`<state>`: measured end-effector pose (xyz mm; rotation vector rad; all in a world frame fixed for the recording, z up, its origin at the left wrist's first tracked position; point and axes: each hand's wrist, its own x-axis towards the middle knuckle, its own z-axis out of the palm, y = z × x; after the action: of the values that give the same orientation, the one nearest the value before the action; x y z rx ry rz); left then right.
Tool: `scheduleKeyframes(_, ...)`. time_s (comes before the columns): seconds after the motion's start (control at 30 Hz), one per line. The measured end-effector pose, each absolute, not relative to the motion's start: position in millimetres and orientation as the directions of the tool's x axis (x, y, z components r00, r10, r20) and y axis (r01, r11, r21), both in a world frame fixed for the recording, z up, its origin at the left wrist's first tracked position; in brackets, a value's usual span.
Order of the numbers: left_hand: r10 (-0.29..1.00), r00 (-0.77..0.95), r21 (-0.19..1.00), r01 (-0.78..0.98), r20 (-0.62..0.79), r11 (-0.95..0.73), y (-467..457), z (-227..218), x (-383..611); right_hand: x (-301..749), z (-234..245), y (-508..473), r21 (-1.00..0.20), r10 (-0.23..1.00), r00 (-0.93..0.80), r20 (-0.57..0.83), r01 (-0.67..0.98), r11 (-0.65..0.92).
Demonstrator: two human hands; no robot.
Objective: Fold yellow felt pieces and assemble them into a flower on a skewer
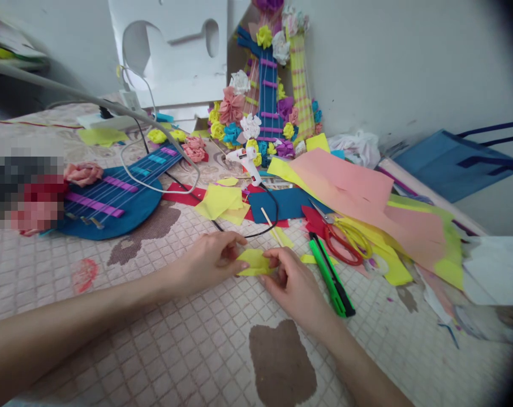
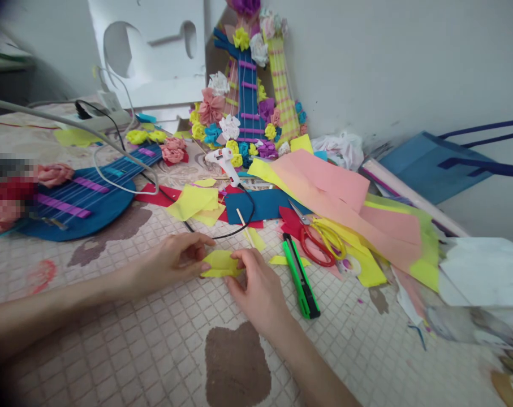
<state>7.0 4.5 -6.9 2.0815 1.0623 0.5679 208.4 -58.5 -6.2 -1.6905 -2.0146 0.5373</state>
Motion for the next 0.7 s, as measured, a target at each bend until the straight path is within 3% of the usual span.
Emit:
scheduleKeyframes(0.33,0.816,0.578,0.747,0.535,0.018,-0.396,4.0,-7.6,9.7,208.0,-7.4,-58.2,-0.575,0.982,-0.143,0.124,0.796,0.189)
scheduleKeyframes(0.5,0.854,0.520,0.817,0.481,0.027,-0.319,6.4,-8.6,6.9,205.8,-3.0,-60.3,-0.636,0.969,-0.076,0.237,0.741,0.213)
scheduleKeyframes(0.6,0.874,0.486,0.918,0.350,-0.008,-0.187,5.1,-7.6,8.3,200.5,-1.2,-64.4,-0.636,0.938,-0.096,0.333,0.712,0.298)
scheduleKeyframes(0.7,0.828,0.528,0.977,0.185,-0.190,0.107,-1.0,-4.0,12.8,192.1,-2.1,-68.5,-0.584,0.909,-0.168,0.381,0.718,0.378)
